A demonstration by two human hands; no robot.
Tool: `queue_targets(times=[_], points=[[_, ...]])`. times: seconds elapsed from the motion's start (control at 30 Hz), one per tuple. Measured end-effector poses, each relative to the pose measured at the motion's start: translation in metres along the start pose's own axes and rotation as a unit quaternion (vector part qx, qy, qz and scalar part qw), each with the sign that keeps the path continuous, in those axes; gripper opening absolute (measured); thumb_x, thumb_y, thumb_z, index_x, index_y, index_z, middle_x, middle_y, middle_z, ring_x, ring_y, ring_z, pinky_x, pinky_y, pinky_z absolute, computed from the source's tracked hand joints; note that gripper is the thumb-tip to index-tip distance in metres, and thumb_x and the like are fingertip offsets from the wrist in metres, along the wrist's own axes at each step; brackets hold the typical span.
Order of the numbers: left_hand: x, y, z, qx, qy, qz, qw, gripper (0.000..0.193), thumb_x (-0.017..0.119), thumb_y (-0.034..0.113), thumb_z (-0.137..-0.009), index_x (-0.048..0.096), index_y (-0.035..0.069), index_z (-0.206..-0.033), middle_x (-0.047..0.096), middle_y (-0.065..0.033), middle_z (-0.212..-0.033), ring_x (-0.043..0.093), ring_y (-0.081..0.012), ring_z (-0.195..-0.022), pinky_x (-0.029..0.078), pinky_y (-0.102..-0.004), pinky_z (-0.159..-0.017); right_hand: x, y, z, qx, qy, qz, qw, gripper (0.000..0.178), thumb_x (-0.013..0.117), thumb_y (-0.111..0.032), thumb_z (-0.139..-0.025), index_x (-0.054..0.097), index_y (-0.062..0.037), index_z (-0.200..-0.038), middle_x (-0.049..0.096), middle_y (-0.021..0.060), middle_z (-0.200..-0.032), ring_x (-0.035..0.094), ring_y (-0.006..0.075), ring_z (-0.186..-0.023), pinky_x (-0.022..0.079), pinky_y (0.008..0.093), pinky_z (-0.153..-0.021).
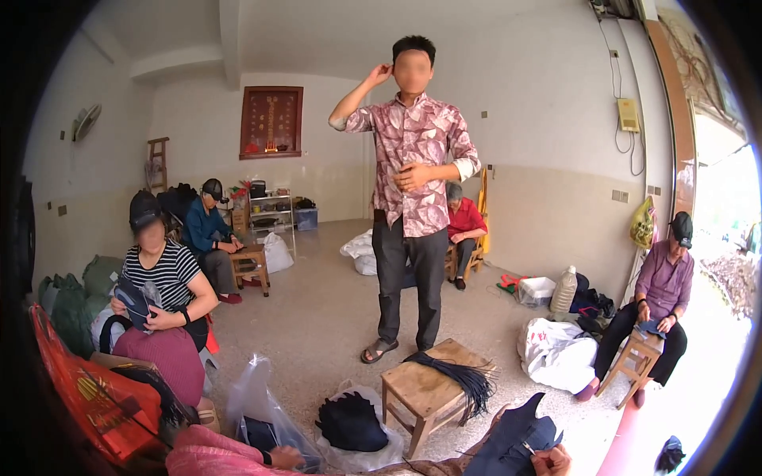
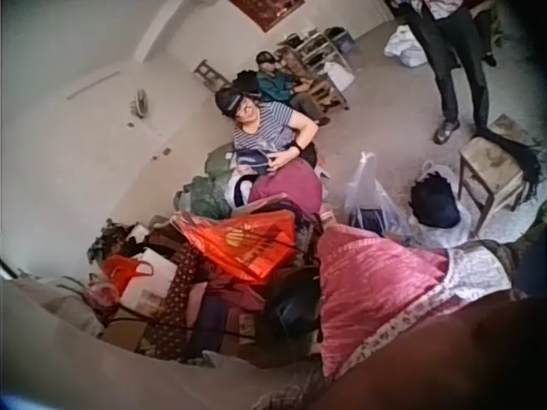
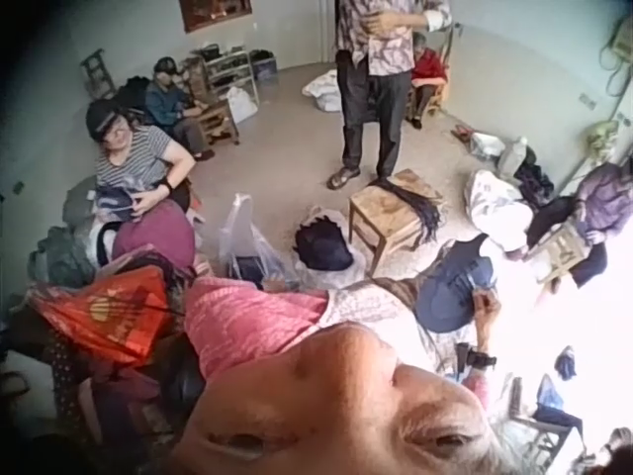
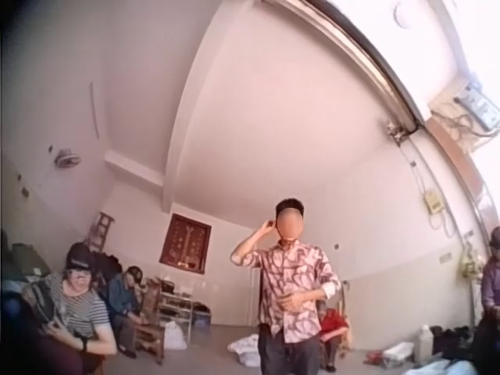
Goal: The recorder is hand-sewing components of a shoe upper using a needle and thread.
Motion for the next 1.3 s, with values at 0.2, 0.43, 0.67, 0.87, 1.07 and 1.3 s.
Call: queue_targets(times=[0.2,0.43,0.67,0.87,1.07,1.3], points=[[0.020,-0.083,-0.008,-0.193,-0.049,0.086,0.976,0.040,0.060,0.044,-0.085,0.065,0.018,-0.115,0.066,-0.0088,-0.094,0.063,-0.0262,-0.086,0.049,-0.0375,-0.073,0.004,0.000,0.004,-0.011,0.004,-0.006,1.000,0.008,0.069,-0.010,-0.089,0.067,-0.0020,-0.091,0.060,-0.0014,-0.081,0.052,0.0082,-0.073,0.043,0.0237,-0.069],[0.026,-0.168,-0.002,-0.366,-0.073,0.146,0.916,0.037,0.060,0.042,-0.085,0.066,0.018,-0.113,0.067,-0.0084,-0.097,0.063,-0.0260,-0.091,0.049,-0.0386,-0.077,0.010,-0.003,0.010,0.008,0.019,-0.039,0.999,0.004,0.068,-0.006,-0.087,0.068,-0.0030,-0.091,0.062,-0.0015,-0.084,0.054,0.0083,-0.077,0.044,0.0238,-0.072],[0.039,-0.218,0.012,-0.468,-0.093,0.162,0.864,0.034,0.061,0.039,-0.085,0.068,0.019,-0.111,0.068,-0.0080,-0.100,0.064,-0.0258,-0.095,0.049,-0.0397,-0.080,0.002,-0.003,0.005,0.009,0.016,-0.041,0.999,0.004,0.068,-0.005,-0.088,0.069,-0.0025,-0.091,0.062,-0.0023,-0.083,0.054,0.0079,-0.078,0.044,0.0234,-0.072],[0.058,-0.238,0.025,-0.543,-0.103,0.174,0.815,0.032,0.061,0.038,-0.084,0.069,0.019,-0.109,0.068,-0.0076,-0.103,0.064,-0.0257,-0.099,0.049,-0.0407,-0.082,-0.013,0.020,-0.007,0.029,0.012,-0.041,0.999,0.005,0.068,-0.005,-0.088,0.069,-0.0026,-0.092,0.063,-0.0020,-0.083,0.054,0.0078,-0.077,0.045,0.0234,-0.071],[0.085,-0.271,0.044,-0.592,-0.105,0.179,0.779,0.030,0.062,0.036,-0.084,0.071,0.019,-0.107,0.069,-0.0072,-0.105,0.064,-0.0256,-0.103,0.049,-0.0416,-0.085,-0.008,0.018,-0.008,0.037,0.017,-0.062,0.997,0.005,0.068,-0.005,-0.088,0.068,-0.0021,-0.091,0.063,-0.0018,-0.083,0.055,0.0074,-0.077,0.045,0.0228,-0.072],[0.063,-0.321,0.001,-0.477,-0.128,0.036,0.869,0.026,0.064,0.029,-0.080,0.074,0.020,-0.103,0.069,-0.0070,-0.115,0.063,-0.0240,-0.113,0.050,-0.0432,-0.089,-0.005,0.019,-0.007,0.024,0.017,-0.059,0.998,0.004,0.066,-0.003,-0.089,0.068,-0.0033,-0.093,0.063,-0.0029,-0.084,0.054,0.0063,-0.078,0.045,0.0223,-0.072]])
Point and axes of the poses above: each hand's wrist, its own z-axis away from the middle knuckle, its own x-axis out of the palm, y = z × x, the point moved 9 cm from there along -z, towards the middle knuckle
